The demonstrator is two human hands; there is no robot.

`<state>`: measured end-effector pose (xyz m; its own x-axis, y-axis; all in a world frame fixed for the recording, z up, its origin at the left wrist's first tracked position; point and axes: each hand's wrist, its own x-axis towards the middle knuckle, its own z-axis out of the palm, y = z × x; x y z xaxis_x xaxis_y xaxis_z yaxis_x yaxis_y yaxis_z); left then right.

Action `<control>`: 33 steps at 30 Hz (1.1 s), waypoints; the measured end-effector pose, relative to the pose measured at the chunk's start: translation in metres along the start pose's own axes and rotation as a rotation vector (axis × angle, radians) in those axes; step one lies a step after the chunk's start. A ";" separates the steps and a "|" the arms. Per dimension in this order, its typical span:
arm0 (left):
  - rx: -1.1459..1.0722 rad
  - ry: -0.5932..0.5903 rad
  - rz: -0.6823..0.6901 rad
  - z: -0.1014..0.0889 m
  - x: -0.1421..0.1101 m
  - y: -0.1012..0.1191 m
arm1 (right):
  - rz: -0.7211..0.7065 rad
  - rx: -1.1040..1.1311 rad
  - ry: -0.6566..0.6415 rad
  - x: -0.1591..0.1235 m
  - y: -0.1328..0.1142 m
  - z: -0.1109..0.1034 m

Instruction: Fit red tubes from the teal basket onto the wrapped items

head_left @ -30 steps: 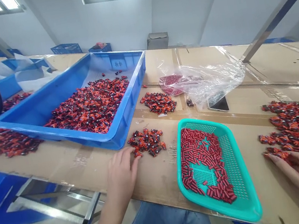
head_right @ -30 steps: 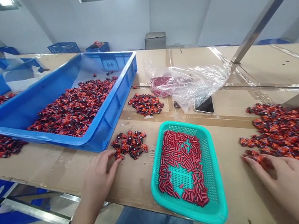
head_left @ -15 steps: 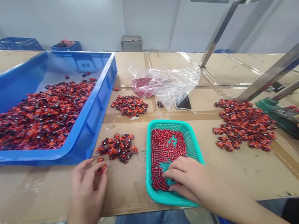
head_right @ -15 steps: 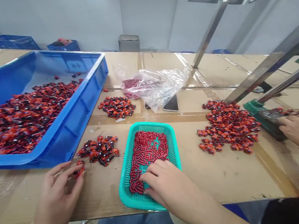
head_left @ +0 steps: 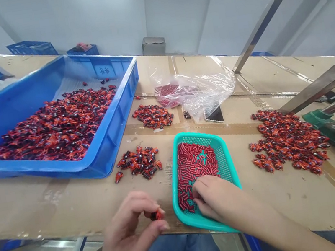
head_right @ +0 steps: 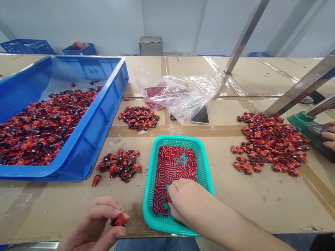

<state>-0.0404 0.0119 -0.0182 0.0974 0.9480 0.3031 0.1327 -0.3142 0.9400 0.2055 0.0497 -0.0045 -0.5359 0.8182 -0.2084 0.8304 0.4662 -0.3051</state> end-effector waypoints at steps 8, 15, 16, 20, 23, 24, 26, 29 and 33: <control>0.002 0.022 0.061 0.016 -0.009 0.013 | 0.007 0.052 0.056 -0.008 0.004 -0.002; 0.135 -0.108 0.216 0.016 -0.010 0.018 | -0.005 0.116 0.093 -0.007 0.010 0.002; 0.152 -0.102 0.216 0.016 -0.010 0.017 | -0.009 0.121 0.098 -0.008 0.011 0.001; 0.187 -0.097 0.219 0.015 -0.013 0.015 | -0.073 0.136 0.094 -0.008 0.011 -0.002; 0.068 -0.065 0.193 0.018 -0.015 0.015 | -0.125 0.112 0.065 -0.006 0.008 -0.001; 0.008 -0.047 0.180 0.019 -0.016 0.015 | -0.132 0.098 0.056 -0.005 0.007 0.000; -0.094 -0.020 0.153 0.022 -0.016 0.016 | -0.136 0.070 0.047 -0.002 0.005 0.004; -0.150 -0.010 0.154 0.025 -0.016 0.018 | -0.132 0.039 0.063 0.001 0.004 0.009; -0.136 -0.006 0.179 0.028 -0.017 0.019 | -0.140 0.058 0.127 0.001 0.005 0.006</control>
<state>-0.0119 -0.0115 -0.0098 0.1131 0.8773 0.4665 -0.0210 -0.4673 0.8838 0.2086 0.0507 -0.0121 -0.6189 0.7843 -0.0427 0.7372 0.5612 -0.3764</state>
